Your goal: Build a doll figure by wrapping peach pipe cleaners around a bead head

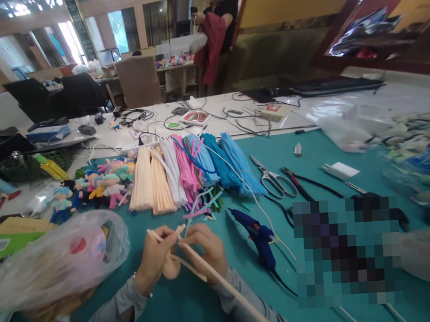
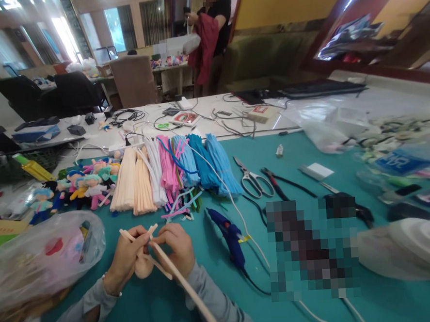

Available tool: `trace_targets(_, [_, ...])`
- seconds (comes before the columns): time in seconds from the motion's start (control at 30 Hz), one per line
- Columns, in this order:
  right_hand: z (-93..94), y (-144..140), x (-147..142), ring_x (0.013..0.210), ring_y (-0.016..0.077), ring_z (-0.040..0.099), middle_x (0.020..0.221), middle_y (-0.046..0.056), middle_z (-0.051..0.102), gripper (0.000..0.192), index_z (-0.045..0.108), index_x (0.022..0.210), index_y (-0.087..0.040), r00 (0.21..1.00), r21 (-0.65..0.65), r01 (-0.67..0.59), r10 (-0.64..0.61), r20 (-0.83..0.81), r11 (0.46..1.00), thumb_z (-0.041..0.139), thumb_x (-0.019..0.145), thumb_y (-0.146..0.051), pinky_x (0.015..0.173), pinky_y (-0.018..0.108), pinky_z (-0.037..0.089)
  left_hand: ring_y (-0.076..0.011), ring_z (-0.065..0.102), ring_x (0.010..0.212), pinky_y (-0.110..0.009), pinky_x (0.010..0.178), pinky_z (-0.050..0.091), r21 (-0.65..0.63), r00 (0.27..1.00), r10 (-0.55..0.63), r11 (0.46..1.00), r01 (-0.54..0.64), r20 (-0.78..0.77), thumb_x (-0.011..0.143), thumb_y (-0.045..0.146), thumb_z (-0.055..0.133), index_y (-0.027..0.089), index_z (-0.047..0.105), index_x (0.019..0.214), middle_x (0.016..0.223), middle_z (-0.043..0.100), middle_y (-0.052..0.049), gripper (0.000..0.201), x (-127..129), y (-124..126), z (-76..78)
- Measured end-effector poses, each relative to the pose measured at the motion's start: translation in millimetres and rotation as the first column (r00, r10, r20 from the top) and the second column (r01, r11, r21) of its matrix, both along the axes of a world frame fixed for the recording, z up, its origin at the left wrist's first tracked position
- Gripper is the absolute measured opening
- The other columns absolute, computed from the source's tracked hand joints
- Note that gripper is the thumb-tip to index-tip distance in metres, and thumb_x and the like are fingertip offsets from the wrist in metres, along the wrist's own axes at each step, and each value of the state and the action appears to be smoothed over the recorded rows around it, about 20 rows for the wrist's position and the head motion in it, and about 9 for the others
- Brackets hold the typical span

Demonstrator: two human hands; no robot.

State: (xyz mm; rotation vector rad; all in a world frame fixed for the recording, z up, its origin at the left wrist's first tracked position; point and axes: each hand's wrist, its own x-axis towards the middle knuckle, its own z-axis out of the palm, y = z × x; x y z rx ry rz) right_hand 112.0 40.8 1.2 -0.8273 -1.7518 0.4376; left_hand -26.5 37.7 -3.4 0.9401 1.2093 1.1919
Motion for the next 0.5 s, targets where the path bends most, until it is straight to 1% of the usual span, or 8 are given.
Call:
trace_targets(0.13, [2.7, 1.3, 2.6, 0.069, 0.0173, 0.057, 0.071, 0.004, 0.059, 0.008, 0.061, 0.074, -0.02, 0.999, -0.029, -0.007, 0.008, 0.054, 1.0, 0.056, 0.079, -0.016, 0.062, 0.03, 0.046, -0.0073, 0.042, 0.037, -0.019, 0.038, 0.031, -0.053, 0.996, 0.028, 0.998, -0.023, 0.081, 0.06, 0.028, 0.066, 0.016, 0.055, 0.052, 0.04, 0.046, 0.006, 0.019, -0.4, 0.8, 1.3])
trace_targets(0.27, [7.1, 2.9, 5.7, 0.071, 0.0182, 0.058, 0.074, 0.005, 0.06, 0.007, 0.06, 0.074, -0.02, 0.998, -0.037, 0.007, -0.005, 0.069, 0.999, 0.056, 0.078, -0.016, 0.063, 0.032, 0.046, -0.0071, 0.042, 0.038, -0.019, 0.039, 0.031, -0.061, 0.997, 0.007, 0.998, -0.002, 0.081, 0.06, 0.03, 0.068, 0.015, 0.055, 0.052, 0.041, 0.047, 0.005, 0.021, -1.2, 0.7, 3.7])
trace_targets(0.4, [8.5, 4.2, 9.5, 0.068, 0.018, 0.056, 0.07, 0.004, 0.058, 0.008, 0.062, 0.075, -0.02, 0.994, 0.016, -0.011, 0.009, 0.109, 1.0, 0.056, 0.08, -0.018, 0.063, 0.032, 0.044, -0.0074, 0.04, 0.038, -0.019, 0.038, 0.029, -0.057, 0.999, -0.047, 0.997, 0.047, 0.007, 0.062, 0.03, 0.066, 0.015, 0.056, 0.051, 0.04, 0.046, 0.005, 0.021, -2.5, 0.9, 7.0])
trace_targets(0.5, [9.2, 5.2, 12.7, 0.063, 0.0168, 0.052, 0.065, 0.003, 0.054, 0.013, 0.065, 0.075, -0.02, 0.987, 0.069, -0.025, 0.014, 0.161, 0.997, 0.054, 0.081, -0.02, 0.059, 0.032, 0.039, -0.0079, 0.039, 0.038, -0.021, 0.039, 0.028, -0.005, 0.987, -0.077, 0.997, 0.077, -0.143, 0.063, 0.029, 0.065, 0.015, 0.057, 0.051, 0.04, 0.046, 0.005, 0.02, -3.7, 0.9, 10.4])
